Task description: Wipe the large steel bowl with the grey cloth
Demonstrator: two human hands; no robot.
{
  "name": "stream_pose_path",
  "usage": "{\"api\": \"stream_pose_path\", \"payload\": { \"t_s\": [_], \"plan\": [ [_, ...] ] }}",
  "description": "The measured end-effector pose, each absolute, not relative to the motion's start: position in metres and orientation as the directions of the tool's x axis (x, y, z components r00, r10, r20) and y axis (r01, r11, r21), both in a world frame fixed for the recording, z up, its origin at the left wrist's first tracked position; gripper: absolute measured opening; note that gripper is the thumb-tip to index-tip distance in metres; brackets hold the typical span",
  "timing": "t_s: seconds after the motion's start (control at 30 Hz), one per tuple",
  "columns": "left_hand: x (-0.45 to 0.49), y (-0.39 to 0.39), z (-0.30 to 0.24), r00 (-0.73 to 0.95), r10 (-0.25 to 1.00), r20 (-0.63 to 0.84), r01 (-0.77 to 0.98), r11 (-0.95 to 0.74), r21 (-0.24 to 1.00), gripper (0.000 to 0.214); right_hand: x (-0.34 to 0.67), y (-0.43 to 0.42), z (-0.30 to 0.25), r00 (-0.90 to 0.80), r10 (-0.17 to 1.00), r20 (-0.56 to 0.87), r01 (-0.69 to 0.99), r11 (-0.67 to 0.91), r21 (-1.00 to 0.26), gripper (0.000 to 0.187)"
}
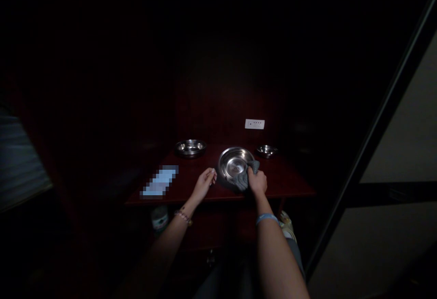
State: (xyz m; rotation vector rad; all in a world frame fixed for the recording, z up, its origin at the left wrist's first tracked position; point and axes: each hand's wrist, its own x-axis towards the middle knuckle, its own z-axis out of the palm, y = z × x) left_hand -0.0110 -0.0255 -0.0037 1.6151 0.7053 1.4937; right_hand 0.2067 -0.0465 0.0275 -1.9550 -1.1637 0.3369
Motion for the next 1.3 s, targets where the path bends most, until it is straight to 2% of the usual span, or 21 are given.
{"api": "stream_pose_path", "payload": {
  "t_s": [0.47,1.3],
  "plan": [
    [-0.0112,-0.0267,-0.0035,0.146,0.833,0.533,-0.068,-0.529,0.846,0.039,0.2077,-0.0445,0.0249,0.526,0.828,0.195,0.633,-0.228,-0.74,0.055],
    [-0.0098,-0.0305,-0.0019,0.119,0.816,0.566,-0.074,-0.561,0.825,0.039,0.2027,-0.0492,0.0294,0.515,0.832,0.206,0.651,-0.223,-0.726,0.05]
  ]
}}
